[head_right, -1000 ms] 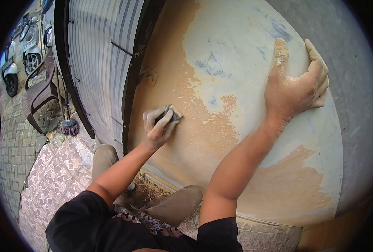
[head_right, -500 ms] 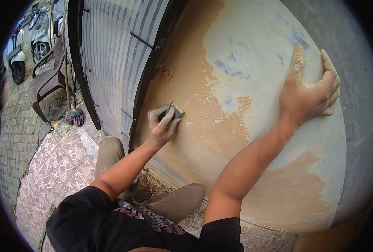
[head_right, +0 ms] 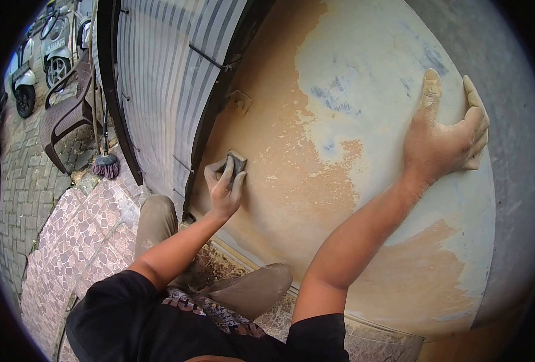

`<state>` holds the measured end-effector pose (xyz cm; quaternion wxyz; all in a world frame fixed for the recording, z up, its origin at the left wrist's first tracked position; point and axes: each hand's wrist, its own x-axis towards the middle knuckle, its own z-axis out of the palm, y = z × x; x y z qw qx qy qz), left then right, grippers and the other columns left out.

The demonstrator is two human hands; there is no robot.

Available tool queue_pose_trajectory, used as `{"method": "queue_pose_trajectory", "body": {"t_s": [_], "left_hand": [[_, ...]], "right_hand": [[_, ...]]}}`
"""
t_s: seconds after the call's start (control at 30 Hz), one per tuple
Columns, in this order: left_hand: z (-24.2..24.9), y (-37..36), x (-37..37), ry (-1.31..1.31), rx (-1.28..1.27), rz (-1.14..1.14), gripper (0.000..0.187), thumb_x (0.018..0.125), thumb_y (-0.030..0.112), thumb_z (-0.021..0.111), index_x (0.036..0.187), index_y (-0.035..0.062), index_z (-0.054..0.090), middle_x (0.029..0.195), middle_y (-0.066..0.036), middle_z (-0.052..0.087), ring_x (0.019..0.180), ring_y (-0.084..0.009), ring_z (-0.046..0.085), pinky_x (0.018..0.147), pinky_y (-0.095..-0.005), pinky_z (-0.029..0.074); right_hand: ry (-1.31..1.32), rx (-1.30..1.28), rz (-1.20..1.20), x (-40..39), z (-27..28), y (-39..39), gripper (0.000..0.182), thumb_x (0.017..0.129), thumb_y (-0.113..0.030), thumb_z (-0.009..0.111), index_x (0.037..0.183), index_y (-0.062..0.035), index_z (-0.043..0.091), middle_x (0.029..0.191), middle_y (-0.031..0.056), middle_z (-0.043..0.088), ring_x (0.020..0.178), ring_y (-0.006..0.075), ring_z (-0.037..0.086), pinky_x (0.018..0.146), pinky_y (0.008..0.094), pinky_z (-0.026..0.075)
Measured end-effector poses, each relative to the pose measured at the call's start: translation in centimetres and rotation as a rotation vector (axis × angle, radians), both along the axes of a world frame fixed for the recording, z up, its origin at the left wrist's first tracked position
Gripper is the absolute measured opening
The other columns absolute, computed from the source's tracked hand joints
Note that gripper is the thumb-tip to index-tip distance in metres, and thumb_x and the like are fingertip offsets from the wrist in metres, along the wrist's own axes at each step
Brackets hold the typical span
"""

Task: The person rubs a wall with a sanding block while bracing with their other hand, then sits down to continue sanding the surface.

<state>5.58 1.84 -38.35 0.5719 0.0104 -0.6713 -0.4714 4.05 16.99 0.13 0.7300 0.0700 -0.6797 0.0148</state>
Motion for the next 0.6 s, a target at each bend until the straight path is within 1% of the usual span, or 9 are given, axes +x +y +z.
{"method": "queue_pose_trajectory", "body": {"t_s": [0.1, 0.17, 0.23, 0.33, 0.37, 0.43, 0.5, 0.53, 0.6], "left_hand": [[-0.2, 1.1, 2.3, -0.150, 0.060, -0.068, 0.054, 0.086, 0.007, 0.080, 0.136, -0.0040, 0.062, 0.107, -0.019, 0.061, 0.101, -0.0313, 0.053, 0.088, -0.0396, 0.045], [4.2, 0.8, 1.5, -0.134, 0.094, -0.087, 0.055, 0.087, 0.007, 0.078, 0.138, -0.0028, 0.061, 0.105, -0.018, 0.059, 0.098, -0.0309, 0.052, 0.089, -0.0392, 0.044], [9.0, 0.0, 0.0, 0.045, 0.002, -0.112, 0.055, 0.087, 0.005, 0.077, 0.138, -0.0021, 0.060, 0.110, -0.018, 0.056, 0.101, -0.0315, 0.050, 0.091, -0.0388, 0.043], [11.2, 0.3, -1.9, 0.154, -0.014, -0.039, 0.055, 0.088, 0.004, 0.075, 0.140, -0.0011, 0.059, 0.118, -0.019, 0.051, 0.109, -0.0325, 0.048, 0.095, -0.0404, 0.041], [10.0, 0.5, -1.9, 0.153, -0.010, -0.036, 0.055, 0.088, 0.004, 0.075, 0.140, -0.0011, 0.059, 0.118, -0.019, 0.051, 0.109, -0.0325, 0.048, 0.095, -0.0404, 0.041], [4.6, 1.5, -1.2, -0.021, 0.079, 0.090, 0.051, 0.087, 0.006, 0.075, 0.136, 0.0040, 0.063, 0.121, -0.020, 0.051, 0.111, -0.0338, 0.047, 0.092, -0.0403, 0.044], [-0.9, 2.6, 0.8, -0.174, 0.227, 0.018, 0.055, 0.091, 0.005, 0.070, 0.144, -0.0001, 0.056, 0.124, -0.021, 0.045, 0.114, -0.0338, 0.045, 0.101, -0.0428, 0.039], [-1.2, 2.8, 1.4, -0.178, 0.225, 0.018, 0.055, 0.091, 0.005, 0.070, 0.144, -0.0001, 0.056, 0.124, -0.021, 0.045, 0.114, -0.0338, 0.045, 0.101, -0.0428, 0.039], [-1.5, 2.8, 2.3, -0.351, 0.273, -0.002, 0.057, 0.089, 0.005, 0.072, 0.144, 0.0006, 0.057, 0.122, -0.021, 0.047, 0.112, -0.0342, 0.046, 0.101, -0.0420, 0.039]], "right_hand": [[-0.004, -0.019, -0.030, 0.2, -0.1, -0.3, 0.054, 0.083, -0.057, 0.078, 0.122, -0.0220, 0.069, 0.128, -0.0009, 0.064, 0.134, 0.0235, 0.046, 0.118, 0.0490, 0.018], [-0.004, -0.034, 0.001, 0.1, 0.0, -0.4, 0.054, 0.083, -0.057, 0.078, 0.122, -0.0216, 0.069, 0.128, -0.0006, 0.064, 0.134, 0.0237, 0.046, 0.118, 0.0492, 0.018], [-0.019, -0.021, 0.013, 0.2, 0.0, -0.1, 0.055, 0.083, -0.058, 0.078, 0.122, -0.0216, 0.069, 0.128, -0.0004, 0.064, 0.135, 0.0236, 0.046, 0.118, 0.0493, 0.018], [-0.027, -0.002, 0.029, 0.4, 0.0, 0.1, 0.056, 0.082, -0.060, 0.078, 0.122, -0.0215, 0.069, 0.128, -0.0002, 0.063, 0.135, 0.0234, 0.045, 0.118, 0.0493, 0.018], [-0.022, -0.005, 0.033, 0.3, -0.1, 0.1, 0.057, 0.082, -0.061, 0.078, 0.122, -0.0214, 0.069, 0.128, 0.0000, 0.063, 0.135, 0.0232, 0.045, 0.118, 0.0492, 0.018], [-0.008, -0.006, 0.024, 0.0, -0.1, 0.0, 0.057, 0.082, -0.061, 0.077, 0.122, -0.0213, 0.069, 0.128, 0.0001, 0.063, 0.135, 0.0231, 0.045, 0.118, 0.0492, 0.018], [0.007, -0.011, 0.011, -0.2, -0.1, 0.0, 0.058, 0.082, -0.062, 0.077, 0.122, -0.0212, 0.069, 0.128, 0.0001, 0.063, 0.136, 0.0230, 0.045, 0.118, 0.0493, 0.018], [0.006, -0.020, -0.006, -0.2, -0.1, -0.1, 0.058, 0.082, -0.062, 0.077, 0.122, -0.0213, 0.069, 0.128, 0.0002, 0.063, 0.136, 0.0230, 0.044, 0.118, 0.0494, 0.018], [0.001, -0.027, -0.018, -0.2, 0.0, -0.2, 0.058, 0.082, -0.062, 0.077, 0.122, -0.0213, 0.069, 0.127, 0.0003, 0.063, 0.136, 0.0230, 0.044, 0.118, 0.0496, 0.018]]}}
